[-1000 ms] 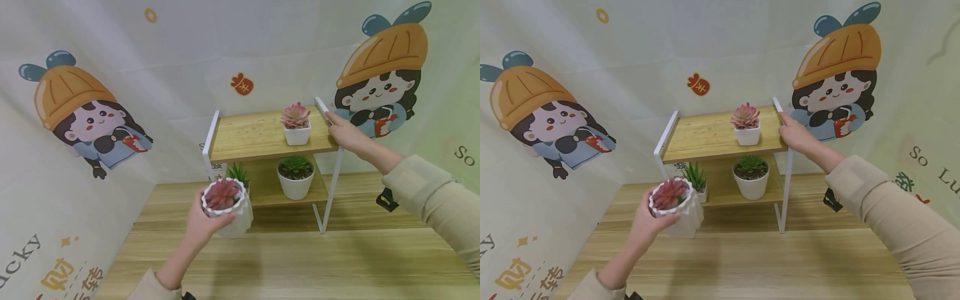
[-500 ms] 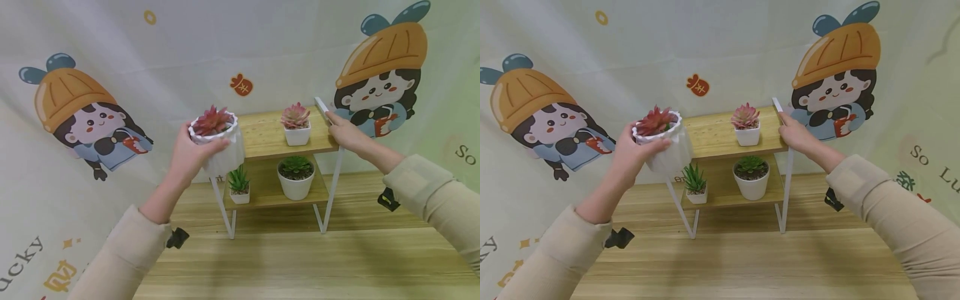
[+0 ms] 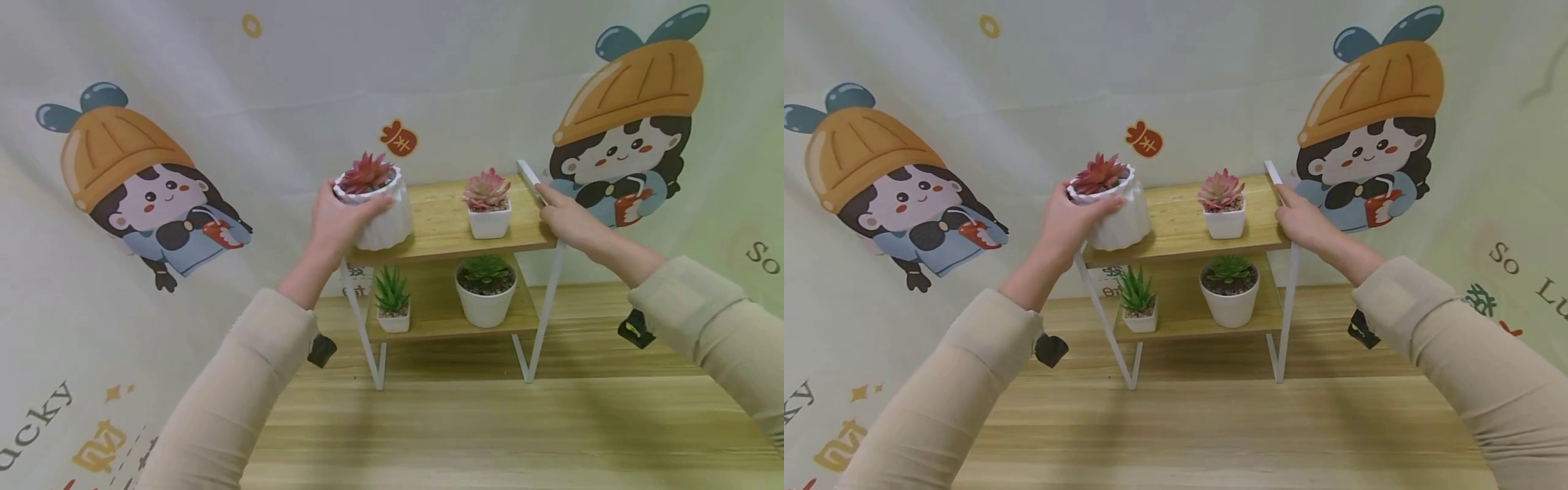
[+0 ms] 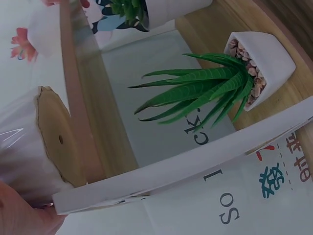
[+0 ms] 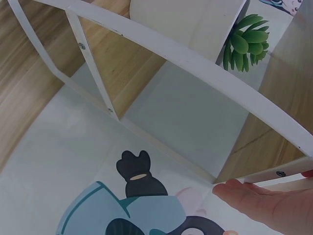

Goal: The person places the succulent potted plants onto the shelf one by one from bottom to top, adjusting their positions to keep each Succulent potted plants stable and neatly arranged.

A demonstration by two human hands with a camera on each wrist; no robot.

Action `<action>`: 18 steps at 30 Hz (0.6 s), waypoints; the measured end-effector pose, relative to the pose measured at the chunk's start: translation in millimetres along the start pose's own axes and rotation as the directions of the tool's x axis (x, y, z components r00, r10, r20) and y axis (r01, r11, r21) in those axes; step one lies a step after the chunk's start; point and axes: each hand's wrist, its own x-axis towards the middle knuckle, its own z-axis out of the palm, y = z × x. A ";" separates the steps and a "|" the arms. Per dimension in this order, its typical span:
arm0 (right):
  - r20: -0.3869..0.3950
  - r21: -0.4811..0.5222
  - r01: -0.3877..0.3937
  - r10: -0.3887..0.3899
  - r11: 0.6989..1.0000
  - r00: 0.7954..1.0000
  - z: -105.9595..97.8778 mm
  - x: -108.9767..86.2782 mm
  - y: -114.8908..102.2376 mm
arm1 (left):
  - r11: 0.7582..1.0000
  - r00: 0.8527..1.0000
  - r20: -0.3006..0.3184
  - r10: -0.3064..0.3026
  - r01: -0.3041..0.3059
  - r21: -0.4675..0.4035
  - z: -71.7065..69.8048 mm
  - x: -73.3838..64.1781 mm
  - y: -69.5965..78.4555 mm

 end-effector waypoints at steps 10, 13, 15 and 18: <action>-0.009 -0.002 0.005 -0.005 1.000 1.000 -0.1 0.1 0.2 | 1.000 1.000 -0.022 0.004 -0.004 0.009 14.0 6.9 -3.6; -0.008 -0.001 0.008 -0.008 1.000 1.000 0.1 -0.1 -0.1 | 1.000 0.999 -0.039 -0.004 0.005 0.022 16.7 7.8 -5.4; -0.009 0.000 0.009 -0.009 1.000 1.000 0.1 -0.3 0.3 | 0.999 0.999 -0.046 -0.004 0.006 0.034 17.9 8.5 -7.2; -0.009 0.000 0.011 -0.011 1.000 1.000 0.3 -0.1 0.3 | 0.998 0.999 -0.049 0.007 -0.004 0.065 18.8 9.1 -9.6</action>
